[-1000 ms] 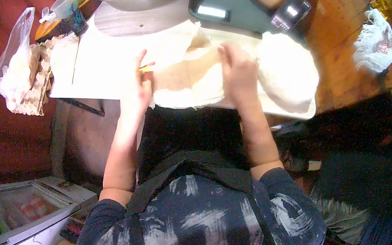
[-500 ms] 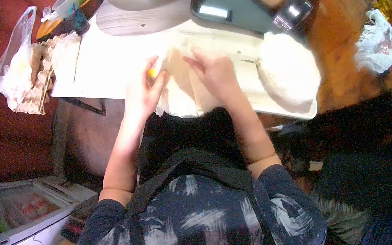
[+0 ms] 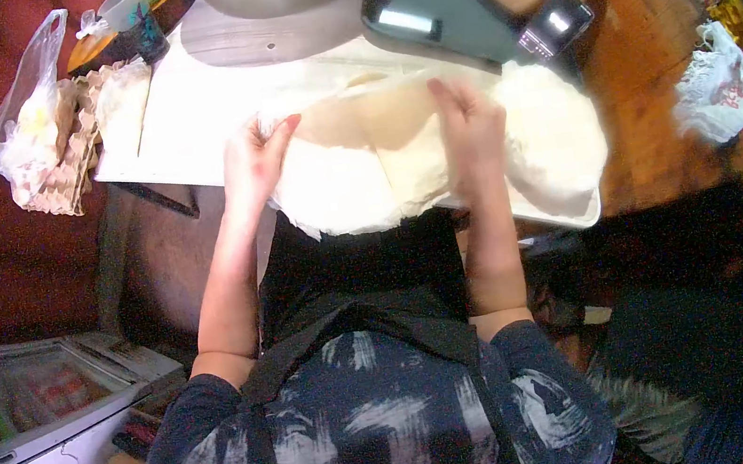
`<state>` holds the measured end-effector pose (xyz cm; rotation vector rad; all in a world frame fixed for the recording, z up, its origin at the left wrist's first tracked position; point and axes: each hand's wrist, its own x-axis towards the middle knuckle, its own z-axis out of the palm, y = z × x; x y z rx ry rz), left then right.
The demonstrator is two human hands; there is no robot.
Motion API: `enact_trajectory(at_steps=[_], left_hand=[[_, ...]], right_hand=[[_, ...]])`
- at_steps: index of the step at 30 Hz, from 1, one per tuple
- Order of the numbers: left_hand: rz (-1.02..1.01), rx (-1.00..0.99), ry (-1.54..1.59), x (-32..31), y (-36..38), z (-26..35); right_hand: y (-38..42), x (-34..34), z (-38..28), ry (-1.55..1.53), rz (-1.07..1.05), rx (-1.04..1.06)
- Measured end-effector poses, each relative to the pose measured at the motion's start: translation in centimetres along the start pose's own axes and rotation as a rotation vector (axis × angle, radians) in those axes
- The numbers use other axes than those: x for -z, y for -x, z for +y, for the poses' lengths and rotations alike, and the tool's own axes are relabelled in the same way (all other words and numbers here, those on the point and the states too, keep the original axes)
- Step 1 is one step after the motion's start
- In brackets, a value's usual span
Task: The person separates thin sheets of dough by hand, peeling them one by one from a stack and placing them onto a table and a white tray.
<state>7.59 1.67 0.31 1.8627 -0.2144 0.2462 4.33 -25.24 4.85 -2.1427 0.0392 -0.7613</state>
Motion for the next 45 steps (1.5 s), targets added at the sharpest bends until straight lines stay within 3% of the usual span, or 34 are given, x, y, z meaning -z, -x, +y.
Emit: enact_trajectory(at_steps=[2, 9, 12, 16, 18, 26, 31, 38, 41, 42, 44, 45], left_hand=[[0.024, 0.124, -0.054, 0.3, -0.2, 1.1], [-0.056, 0.161, 0.087, 1.4, -0.5, 1.2], [-0.066, 0.143, 0.136, 1.7, -0.2, 2.1], [-0.111, 0.253, 0.242, 3.1, -0.3, 2.1], [-0.081, 0.225, 0.341, 3.9, -0.3, 2.1], [-0.034, 0.260, 0.276, 5.9, -1.6, 1.6], [-0.018, 0.270, 0.246, 6.9, -2.3, 1.1], [0.034, 0.201, 0.234, 7.8, -3.6, 1.3], [0.077, 0.157, 0.140, 9.4, -4.6, -0.8], [0.135, 0.148, -0.024, 10.4, -5.0, -1.5], [0.250, 0.129, -0.353, 12.2, -5.7, -3.0], [0.199, 0.139, -0.450, 12.4, -5.9, -3.3]], right_hand=[[0.0, 0.4, 0.2, -0.051, 0.037, -0.021], [-0.1, 2.6, -0.2, -0.114, 0.051, -0.190], [-0.4, 2.5, 1.9, -0.202, 0.097, -0.092], [-0.6, 3.7, 2.6, -0.223, 0.061, -0.169], [-0.7, 4.0, 2.6, -0.405, 0.149, -0.153], [-1.1, 5.0, 2.6, -0.285, 0.091, -0.227], [-1.4, 5.0, 2.3, -0.424, 0.210, -0.192], [-2.2, 5.5, 2.4, -0.281, 0.229, -0.209], [-2.7, 6.2, 2.9, -0.301, 0.341, -0.134], [-2.9, 6.7, 2.8, -0.293, 0.415, -0.092], [-3.1, 7.9, 2.5, -0.234, 0.355, -0.104], [-3.1, 8.2, 2.5, -0.176, 0.292, -0.116]])
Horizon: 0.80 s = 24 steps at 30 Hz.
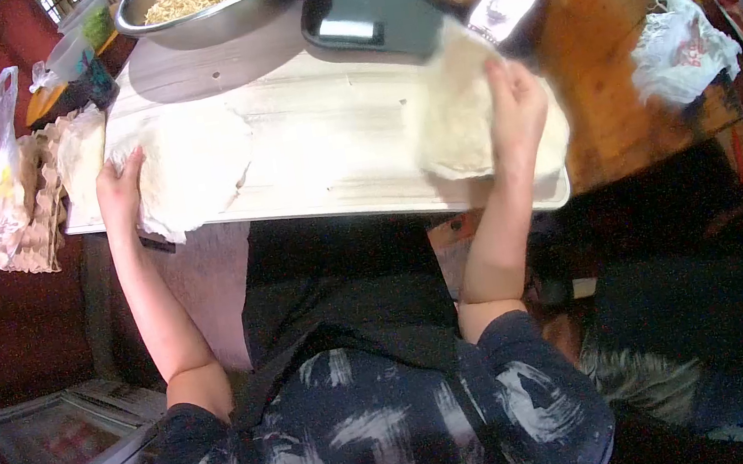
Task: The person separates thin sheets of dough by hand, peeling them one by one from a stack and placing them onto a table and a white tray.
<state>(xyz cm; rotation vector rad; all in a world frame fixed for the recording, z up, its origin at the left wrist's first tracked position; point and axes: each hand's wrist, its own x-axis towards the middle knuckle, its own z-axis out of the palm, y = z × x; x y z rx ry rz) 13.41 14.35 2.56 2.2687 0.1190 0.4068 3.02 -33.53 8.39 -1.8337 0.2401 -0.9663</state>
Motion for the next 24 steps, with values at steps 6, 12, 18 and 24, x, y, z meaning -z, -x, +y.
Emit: enact_trajectory(at_steps=[6, 12, 18, 24], left_hand=[[0.279, -0.252, -0.238, -2.2, 2.5, 3.4], [-0.544, -0.056, 0.759, -7.2, 9.1, 10.2], [-0.705, 0.060, 0.951, -8.0, 10.4, 10.6], [-0.673, -0.030, 0.845, -8.6, 8.4, 9.6]], right_hand=[[1.2, -2.8, -3.4, 0.188, -0.300, 0.109], [2.0, -4.6, -7.4, -0.195, -0.583, 0.113], [1.2, -5.7, -4.8, -0.139, -0.643, 0.061], [0.7, -6.9, -2.1, -0.026, -0.644, 0.051]])
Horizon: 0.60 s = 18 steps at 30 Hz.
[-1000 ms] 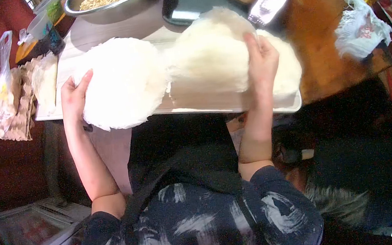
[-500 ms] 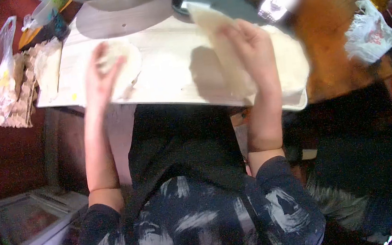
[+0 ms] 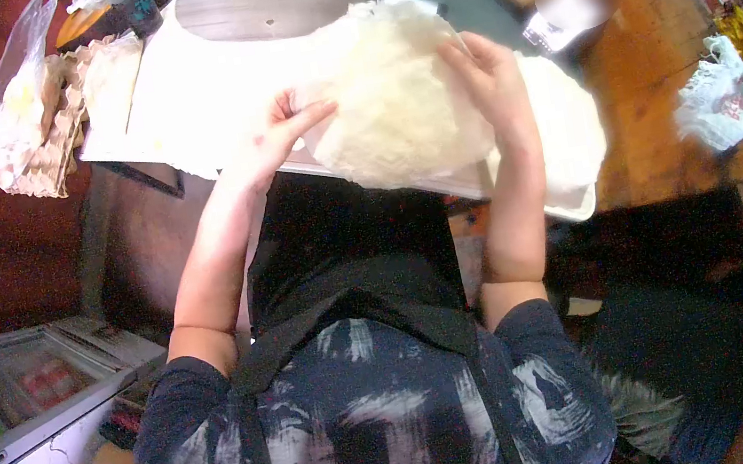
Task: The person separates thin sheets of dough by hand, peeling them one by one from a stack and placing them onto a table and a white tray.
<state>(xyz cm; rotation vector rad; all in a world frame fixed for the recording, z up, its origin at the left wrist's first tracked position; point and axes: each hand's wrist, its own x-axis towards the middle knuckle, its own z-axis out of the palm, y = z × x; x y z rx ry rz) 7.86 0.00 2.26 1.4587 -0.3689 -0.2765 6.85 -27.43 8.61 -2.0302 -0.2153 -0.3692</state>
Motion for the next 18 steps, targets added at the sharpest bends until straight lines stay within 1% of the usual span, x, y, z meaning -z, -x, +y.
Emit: enact_trajectory(at_steps=[2, 3, 5, 6, 7, 8, 9, 11, 12, 13, 14, 15, 16, 17, 18], left_hand=[[0.057, -0.072, -0.183, 0.5, -1.3, 0.7], [0.055, -0.069, -0.181, 0.8, -2.0, 1.4], [0.085, -0.386, -0.278, 1.4, -3.4, 3.5], [0.087, -0.386, -0.279, 1.4, -3.6, 4.6], [0.143, -0.341, -0.298, 1.3, -3.6, 5.5], [0.197, -0.289, -0.315, 1.2, -3.4, 5.7], [0.194, -0.278, -0.313, 1.3, -3.0, 5.2], [0.114, -0.561, -0.546, 2.0, -2.1, 4.2], [0.073, -0.440, -0.538, 2.1, -1.3, 3.0], [0.074, -0.426, -0.537, 2.1, -0.3, 2.1], [0.107, -0.451, -0.799, 1.9, 0.8, 1.2], [0.135, -0.473, -1.060, 1.7, 1.9, 0.4], [0.175, -0.433, -1.009, 1.5, 2.8, -0.2], [0.166, -0.417, -1.007, 1.2, 3.8, -0.6], [0.244, -0.362, -0.791, 1.1, 4.8, -0.3]], right_hand=[[-1.4, 0.2, 0.9, 0.059, 0.051, 0.078], [-1.9, 0.3, 1.2, 0.060, 0.051, 0.074], [-2.8, 0.5, 1.5, 0.036, 0.100, 0.103], [-2.9, 0.5, 1.0, 0.036, 0.118, 0.217], [-2.7, 0.6, 0.0, 0.033, 0.116, 0.214], [-1.8, 0.7, -0.9, 0.096, 0.108, 0.311], [-0.9, 0.8, -1.4, 0.161, 0.102, 0.410], [1.5, 0.5, 0.1, 0.215, 0.068, 0.366], [3.0, 0.0, 1.1, 0.235, 0.002, 0.340], [4.3, -0.3, 1.8, 0.253, -0.068, 0.311], [5.7, -0.6, 2.4, 0.247, -0.079, 0.294], [6.9, -0.7, 2.8, 0.349, -0.164, 0.315], [7.9, -0.8, 3.1, 0.450, -0.248, 0.336], [8.5, -0.7, 3.3, 0.445, -0.256, 0.322], [9.1, -0.8, 3.2, 0.432, -0.240, 0.318]])
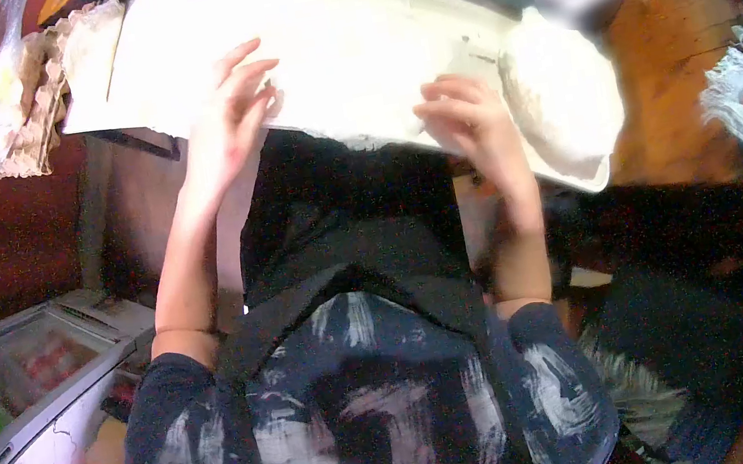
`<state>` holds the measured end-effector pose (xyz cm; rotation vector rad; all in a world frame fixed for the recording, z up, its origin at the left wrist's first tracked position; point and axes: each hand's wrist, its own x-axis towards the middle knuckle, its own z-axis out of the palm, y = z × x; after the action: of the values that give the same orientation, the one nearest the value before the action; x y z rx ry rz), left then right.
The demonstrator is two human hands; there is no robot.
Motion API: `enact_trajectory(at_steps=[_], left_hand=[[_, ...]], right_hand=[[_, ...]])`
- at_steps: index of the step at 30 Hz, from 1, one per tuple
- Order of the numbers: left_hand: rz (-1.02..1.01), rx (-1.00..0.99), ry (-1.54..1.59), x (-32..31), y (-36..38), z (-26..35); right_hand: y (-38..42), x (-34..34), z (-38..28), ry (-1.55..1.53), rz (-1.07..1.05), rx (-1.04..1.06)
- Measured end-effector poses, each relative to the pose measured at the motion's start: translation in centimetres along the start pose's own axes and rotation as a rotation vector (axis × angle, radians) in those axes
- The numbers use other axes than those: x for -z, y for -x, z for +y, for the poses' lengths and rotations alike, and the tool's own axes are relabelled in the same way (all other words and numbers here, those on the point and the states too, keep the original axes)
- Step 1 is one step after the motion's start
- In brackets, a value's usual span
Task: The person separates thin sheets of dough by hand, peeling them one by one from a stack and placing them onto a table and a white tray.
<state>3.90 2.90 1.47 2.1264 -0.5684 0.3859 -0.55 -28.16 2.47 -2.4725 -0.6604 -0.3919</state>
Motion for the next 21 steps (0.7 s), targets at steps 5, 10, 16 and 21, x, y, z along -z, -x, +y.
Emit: enact_trajectory(at_steps=[5, 10, 16, 21], left_hand=[[-0.087, 0.366, 0.235, 0.8, 3.3, 2.1], [-0.600, 0.577, 0.560, -2.7, 4.9, 2.0], [-0.665, 0.629, 0.713, -5.7, 5.0, 2.3], [-0.555, 0.576, 0.819, -6.2, 5.4, 2.8]], right_hand=[[0.5, -0.3, -0.9, -0.035, 0.115, -0.014], [-0.5, -2.2, -2.0, -0.043, 0.104, 0.070], [-0.2, -2.3, -3.3, -0.207, -0.017, 0.005], [0.2, -2.4, -3.9, -0.280, -0.043, 0.013]])
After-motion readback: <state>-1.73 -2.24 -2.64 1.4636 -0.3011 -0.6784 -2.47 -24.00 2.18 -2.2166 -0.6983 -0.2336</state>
